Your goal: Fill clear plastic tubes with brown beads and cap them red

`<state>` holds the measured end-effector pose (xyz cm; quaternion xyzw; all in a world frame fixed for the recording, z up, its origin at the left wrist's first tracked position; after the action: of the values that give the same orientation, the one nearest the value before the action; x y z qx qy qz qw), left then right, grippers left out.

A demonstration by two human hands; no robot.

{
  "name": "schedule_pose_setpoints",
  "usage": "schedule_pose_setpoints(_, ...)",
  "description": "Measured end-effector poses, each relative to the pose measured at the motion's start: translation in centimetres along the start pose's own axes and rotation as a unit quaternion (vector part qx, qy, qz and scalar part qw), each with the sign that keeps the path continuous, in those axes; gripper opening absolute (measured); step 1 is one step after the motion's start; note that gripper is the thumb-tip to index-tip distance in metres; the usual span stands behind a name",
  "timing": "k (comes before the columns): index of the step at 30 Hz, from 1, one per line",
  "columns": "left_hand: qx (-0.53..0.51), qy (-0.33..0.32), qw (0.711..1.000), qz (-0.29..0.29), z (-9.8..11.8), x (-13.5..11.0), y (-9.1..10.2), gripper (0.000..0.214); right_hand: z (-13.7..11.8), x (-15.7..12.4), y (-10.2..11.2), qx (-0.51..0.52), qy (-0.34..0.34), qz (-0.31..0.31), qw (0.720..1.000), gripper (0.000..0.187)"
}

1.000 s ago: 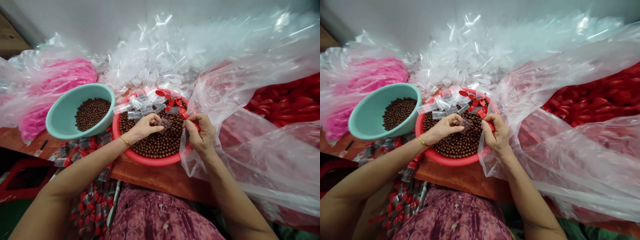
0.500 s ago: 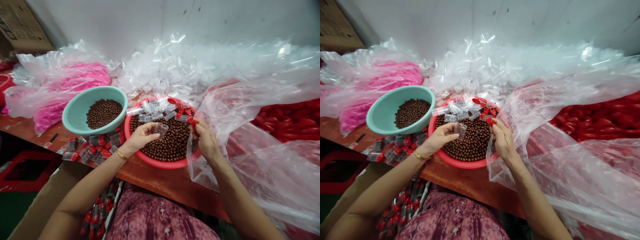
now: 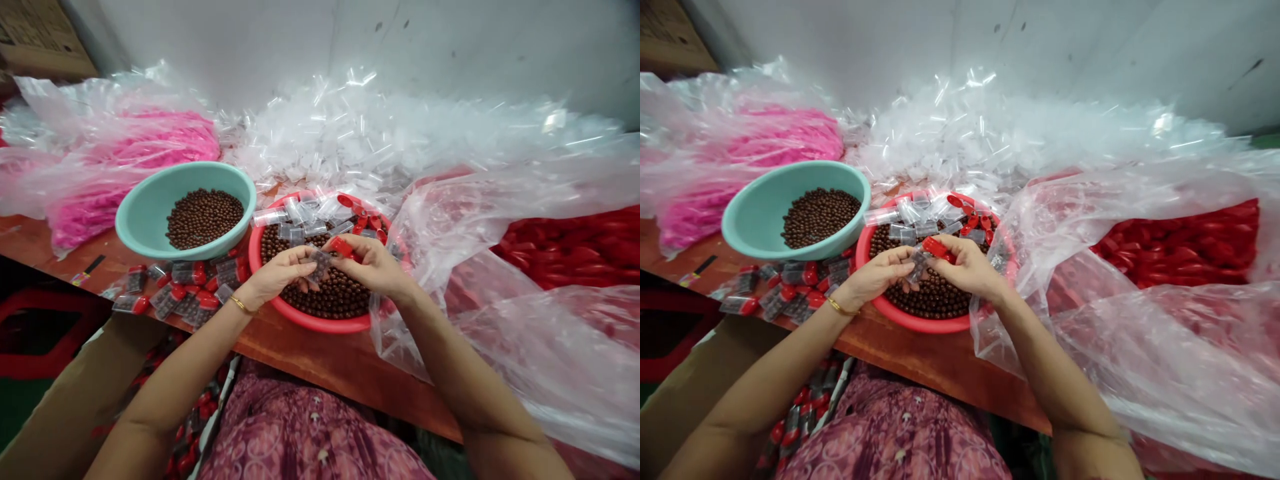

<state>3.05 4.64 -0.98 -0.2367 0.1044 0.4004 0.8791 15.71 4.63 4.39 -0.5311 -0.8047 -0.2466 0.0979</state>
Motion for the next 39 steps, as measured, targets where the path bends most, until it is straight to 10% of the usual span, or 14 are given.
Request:
schedule_pose_setpoints(14,-0.016,0.033,0.999,-0.038,-0.3,-0.1,-0.2,0.042,1.5,0.4,-0.5,0.093,-0.021,-0.089,0.991,0.022)
schedule_pose_setpoints(27,-0.029,-0.052,0.997,0.046,0.2,0.2,0.7,0.048,4.9,-2.2,1.4,0.134,-0.231,0.082,0.96,0.028)
schedule_pose_setpoints(39,-0.006,-0.049,0.998,0.036,0.2,0.2,0.3,0.039,3.8,-2.8,0.7,-0.056,-0.178,0.055,0.981,0.037)
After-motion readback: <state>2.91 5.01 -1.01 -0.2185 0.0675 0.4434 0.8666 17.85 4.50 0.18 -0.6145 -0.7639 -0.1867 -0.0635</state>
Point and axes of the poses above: each hand's wrist, its own x-axis towards the middle knuckle, its own y-axis out of the back of the hand, z = x × y, the point moved 6 cm from there along x, towards the middle knuckle, and after that the axes turned 13 degrees about y, right-handed, at the moved point
